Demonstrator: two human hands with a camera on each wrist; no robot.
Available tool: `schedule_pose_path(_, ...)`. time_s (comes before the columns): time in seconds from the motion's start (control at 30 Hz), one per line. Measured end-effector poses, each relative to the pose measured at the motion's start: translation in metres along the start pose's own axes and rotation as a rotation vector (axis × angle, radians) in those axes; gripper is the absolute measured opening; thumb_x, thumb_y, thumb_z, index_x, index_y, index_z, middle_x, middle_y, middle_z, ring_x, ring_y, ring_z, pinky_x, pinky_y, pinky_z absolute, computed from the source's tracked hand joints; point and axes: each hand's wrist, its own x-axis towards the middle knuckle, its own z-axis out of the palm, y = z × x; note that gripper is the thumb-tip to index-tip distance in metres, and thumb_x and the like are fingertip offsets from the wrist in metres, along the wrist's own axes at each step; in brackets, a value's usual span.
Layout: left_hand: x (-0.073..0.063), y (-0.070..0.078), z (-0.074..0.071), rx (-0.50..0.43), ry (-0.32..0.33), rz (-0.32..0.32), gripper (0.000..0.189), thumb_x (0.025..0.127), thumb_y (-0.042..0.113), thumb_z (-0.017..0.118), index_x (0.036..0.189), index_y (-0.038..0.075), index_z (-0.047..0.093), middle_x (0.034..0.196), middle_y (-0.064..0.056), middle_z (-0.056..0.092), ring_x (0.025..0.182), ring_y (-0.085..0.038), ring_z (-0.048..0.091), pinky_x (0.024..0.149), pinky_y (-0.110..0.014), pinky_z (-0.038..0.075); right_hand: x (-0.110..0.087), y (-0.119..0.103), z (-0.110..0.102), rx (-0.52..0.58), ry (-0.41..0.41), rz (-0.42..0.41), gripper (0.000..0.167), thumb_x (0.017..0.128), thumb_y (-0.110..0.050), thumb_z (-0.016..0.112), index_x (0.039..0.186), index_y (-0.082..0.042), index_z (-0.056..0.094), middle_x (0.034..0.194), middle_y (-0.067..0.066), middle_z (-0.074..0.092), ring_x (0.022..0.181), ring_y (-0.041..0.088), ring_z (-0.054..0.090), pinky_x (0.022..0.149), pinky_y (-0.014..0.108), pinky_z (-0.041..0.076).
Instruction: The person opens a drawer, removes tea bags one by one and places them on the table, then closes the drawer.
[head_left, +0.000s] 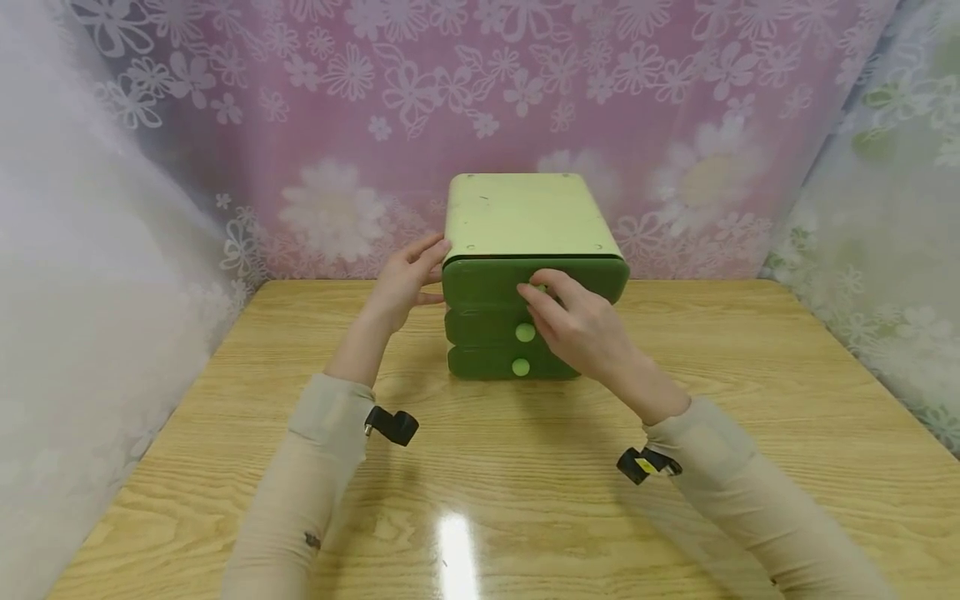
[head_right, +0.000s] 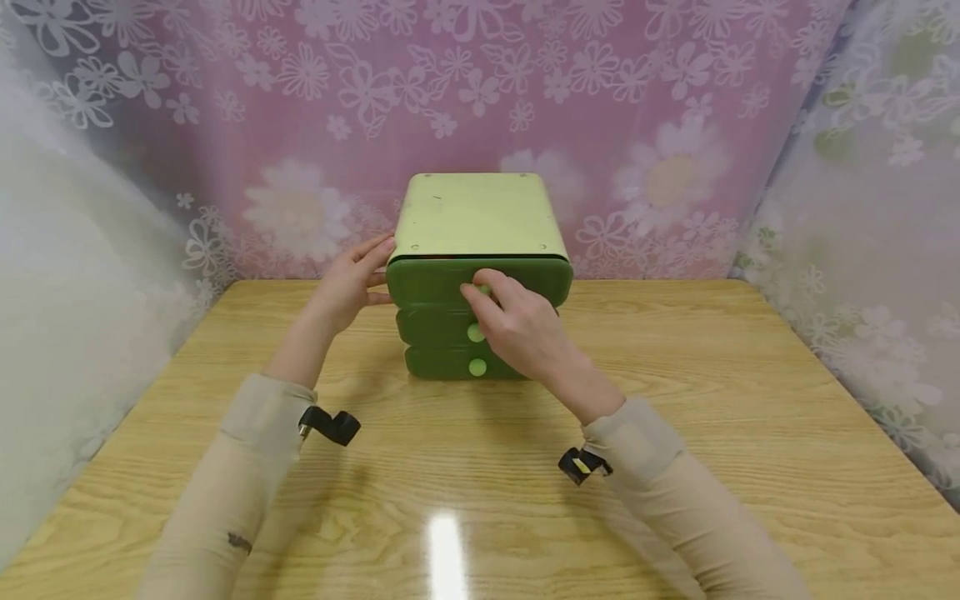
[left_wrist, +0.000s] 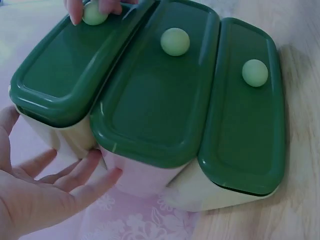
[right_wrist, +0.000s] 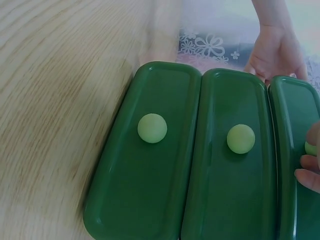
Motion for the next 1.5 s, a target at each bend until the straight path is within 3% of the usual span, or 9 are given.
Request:
schedule_pose_path(0.4,0.002,0.020,-0.002,-0.020,0.011,-0.131,0.068,0.091,0.033,0.061,0.145,0.006,0.030,0.139,-0.015,0.039,0.110,-0.032,0.053,0.091,-0.036,0.047,0.005,-0.001,0.003,0.021,0.011,-0.022,0.017,0.080,0.008,0.064,0.098,0.006,0.064,0.095,0.021,0.054,0.073,0.028,0.058,0.053,0.033,0.051)
schedule_pose_path(0.63,0.003,0.025,-0.001,-0.026,-0.004,-0.140,0.066,0.090,0.032,0.061,0.144,0.004,0.033,0.137,-0.014,0.041,0.103,-0.029,0.057,0.087,-0.034,0.050,0.005,-0.002,-0.001,0.024,0.033,-0.040,0.012,0.089,0.003,0.055,0.096,0.006,0.065,0.093,0.021,0.056,0.071,0.029,0.059,0.053,0.034,0.052)
schedule_pose_path(0.8,-0.002,0.026,-0.003,-0.030,-0.031,-0.155,0.062,0.092,0.029,0.060,0.143,0.005,0.035,0.138,-0.013,0.040,0.110,-0.030,0.054,0.087,-0.035,0.050,0.003,-0.007,-0.006,0.027,0.044,-0.052,0.020,0.094,-0.003,0.047,0.094,0.006,0.066,0.091,0.020,0.056,0.070,0.028,0.059,0.052,0.032,0.052)
schedule_pose_path(1.0,-0.005,0.024,-0.003,0.023,-0.047,-0.069,0.057,0.093,0.027,0.058,0.142,0.006,0.037,0.141,-0.010,0.039,0.115,-0.029,0.051,0.086,-0.037,0.050,0.001,-0.011,-0.014,0.012,0.040,-0.057,0.019,0.094,-0.003,0.048,0.094,0.005,0.066,0.091,0.020,0.057,0.070,0.028,0.059,0.054,0.032,0.052)
schedule_pose_path(1.2,-0.009,0.015,-0.005,0.009,-0.100,0.048,0.052,0.093,0.014,0.057,0.141,0.004,0.040,0.141,-0.012,0.041,0.121,-0.027,0.047,0.088,-0.040,0.049,-0.005,-0.019,-0.022,0.029,0.049,-0.081,0.021,0.094,-0.003,0.047,0.094,0.006,0.066,0.090,0.020,0.058,0.067,0.028,0.059,0.050,0.031,0.051)
schedule_pose_path(1.3,-0.011,0.013,-0.008,0.045,-0.129,0.097,0.051,0.092,0.010,0.057,0.140,0.001,0.040,0.141,-0.013,0.040,0.123,-0.026,0.046,0.090,-0.040,0.048,-0.005,-0.022,-0.026,0.032,0.049,-0.086,0.022,0.094,-0.004,0.047,0.094,0.006,0.066,0.090,0.019,0.058,0.066,0.027,0.059,0.049,0.031,0.050)
schedule_pose_path(1.5,-0.010,0.019,-0.010,0.145,-0.135,0.140,0.050,0.091,0.013,0.060,0.137,0.000,0.044,0.140,-0.011,0.043,0.118,-0.027,0.052,0.089,-0.036,0.048,-0.004,-0.028,-0.033,0.049,0.088,-0.108,0.022,0.095,-0.005,0.047,0.092,0.005,0.067,0.088,0.018,0.058,0.062,0.026,0.058,0.046,0.031,0.049)
